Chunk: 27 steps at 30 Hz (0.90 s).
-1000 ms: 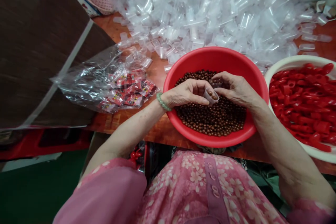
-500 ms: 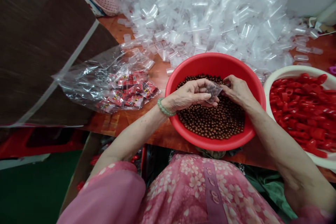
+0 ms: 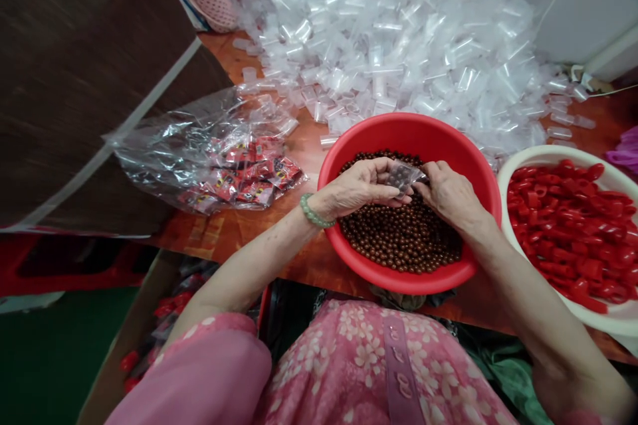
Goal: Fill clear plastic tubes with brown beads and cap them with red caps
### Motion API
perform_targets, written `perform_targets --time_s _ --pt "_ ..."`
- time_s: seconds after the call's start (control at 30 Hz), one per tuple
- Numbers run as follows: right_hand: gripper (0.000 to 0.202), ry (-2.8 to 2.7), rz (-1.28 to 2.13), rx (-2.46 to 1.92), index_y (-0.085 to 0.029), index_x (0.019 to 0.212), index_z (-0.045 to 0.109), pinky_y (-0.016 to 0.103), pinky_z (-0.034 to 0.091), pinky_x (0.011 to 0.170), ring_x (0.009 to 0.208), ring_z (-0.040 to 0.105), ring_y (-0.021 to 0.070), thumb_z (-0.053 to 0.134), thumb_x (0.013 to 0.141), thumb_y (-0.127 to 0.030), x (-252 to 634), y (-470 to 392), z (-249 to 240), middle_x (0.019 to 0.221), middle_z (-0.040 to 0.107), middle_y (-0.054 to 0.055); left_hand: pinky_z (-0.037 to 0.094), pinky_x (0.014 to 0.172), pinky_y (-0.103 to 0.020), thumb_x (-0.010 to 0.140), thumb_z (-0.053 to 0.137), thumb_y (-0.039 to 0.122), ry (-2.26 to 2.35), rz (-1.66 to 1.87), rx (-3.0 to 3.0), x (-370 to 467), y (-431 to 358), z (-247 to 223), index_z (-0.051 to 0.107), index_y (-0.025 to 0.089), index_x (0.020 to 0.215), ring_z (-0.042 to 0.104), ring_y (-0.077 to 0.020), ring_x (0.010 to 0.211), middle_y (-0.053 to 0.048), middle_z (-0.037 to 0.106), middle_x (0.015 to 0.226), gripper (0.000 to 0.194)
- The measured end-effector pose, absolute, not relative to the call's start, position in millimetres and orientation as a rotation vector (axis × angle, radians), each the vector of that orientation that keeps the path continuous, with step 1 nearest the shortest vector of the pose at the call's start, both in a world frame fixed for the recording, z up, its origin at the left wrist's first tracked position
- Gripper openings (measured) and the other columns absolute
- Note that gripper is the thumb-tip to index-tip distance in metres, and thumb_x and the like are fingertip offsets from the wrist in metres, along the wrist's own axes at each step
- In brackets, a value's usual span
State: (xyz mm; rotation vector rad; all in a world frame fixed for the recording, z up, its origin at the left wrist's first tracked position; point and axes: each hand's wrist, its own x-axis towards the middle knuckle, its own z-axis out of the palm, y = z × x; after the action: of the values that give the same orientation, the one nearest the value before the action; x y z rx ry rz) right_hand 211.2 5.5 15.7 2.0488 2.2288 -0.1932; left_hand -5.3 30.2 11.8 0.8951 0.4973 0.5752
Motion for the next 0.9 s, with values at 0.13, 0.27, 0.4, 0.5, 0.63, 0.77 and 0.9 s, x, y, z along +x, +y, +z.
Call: perform_targets --time_s 0.13,0.27,0.4,0.5,0.63,0.77,0.9 --pt "0.029 2.318 -0.395 1.681 -0.017 0.109 0.068 0.032 0.048 0.076 0.096 0.073 0.0261 0.046 0.104 -0.034 204.0 -8.1 16.4 0.109 0.075 0.015 0.060 0.086 -0.029 0.068 0.092 0.023 0.513 0.649 0.923 -10.6 23.7 15.9 0.064 0.014 0.107 0.076 -0.0150 0.089 -0.006 0.076 0.102 0.048" --pt "0.020 2.315 -0.504 1.520 -0.016 0.111 0.068 0.031 0.051 0.081 0.098 0.074 0.0248 0.057 0.098 -0.026 199.3 -15.4 3.1 0.108 0.077 0.014 0.057 0.091 -0.028 0.073 0.089 0.023 0.571 0.771 1.002 -18.1 9.0 22.8 0.063 0.014 0.103 0.073 -0.0133 0.090 -0.004 0.075 0.101 0.040" --pt "0.023 2.342 -0.528 1.512 -0.017 0.114 0.068 0.029 0.051 0.083 0.102 0.073 0.0241 0.059 0.093 -0.019 197.4 -15.2 -1.9 0.110 0.078 0.013 0.055 0.095 -0.029 0.077 0.087 0.027 0.572 0.827 1.055 -22.9 -6.2 25.8 0.063 0.015 0.104 0.072 -0.0141 0.094 -0.004 0.075 0.100 0.037" --pt "0.018 2.366 -0.564 1.532 -0.019 0.105 0.070 0.027 0.049 0.081 0.097 0.073 0.0220 0.058 0.092 -0.017 197.3 -13.0 0.6 0.102 0.078 0.010 0.057 0.091 -0.028 0.077 0.087 0.029 0.577 0.827 1.036 -23.4 -11.4 21.3 0.063 0.015 0.102 0.073 -0.0134 0.090 -0.004 0.075 0.096 0.038" --pt "0.017 2.396 -0.603 1.589 -0.020 0.097 0.069 0.026 0.048 0.076 0.086 0.072 0.0196 0.053 0.095 -0.019 202.2 -15.1 8.7 0.091 0.077 0.006 0.059 0.091 -0.030 0.077 0.087 0.032 0.562 0.828 0.972 -23.2 -13.1 15.0 0.063 0.015 0.102 0.075 -0.0145 0.090 -0.005 0.077 0.098 0.039" --pt "0.016 2.554 -0.752 1.742 -0.021 0.093 0.067 0.027 0.048 0.068 0.072 0.067 0.0167 0.054 0.098 -0.028 213.0 -23.6 26.2 0.081 0.073 0.002 0.058 0.091 -0.028 0.078 0.087 0.029 0.568 0.877 1.003 -21.2 -14.3 11.9 0.066 0.015 0.105 0.074 -0.0135 0.091 -0.005 0.077 0.098 0.037" --pt "0.014 2.862 -1.017 1.930 -0.024 0.101 0.070 0.029 0.053 0.070 0.075 0.067 0.0164 0.061 0.096 -0.033 218.6 -31.7 47.9 0.088 0.075 0.001 0.059 0.088 -0.025 0.077 0.087 0.029 0.607 0.913 1.005 -18.1 -16.2 6.3 0.068 0.015 0.106 0.074 -0.0119 0.089 -0.005 0.077 0.100 0.037"
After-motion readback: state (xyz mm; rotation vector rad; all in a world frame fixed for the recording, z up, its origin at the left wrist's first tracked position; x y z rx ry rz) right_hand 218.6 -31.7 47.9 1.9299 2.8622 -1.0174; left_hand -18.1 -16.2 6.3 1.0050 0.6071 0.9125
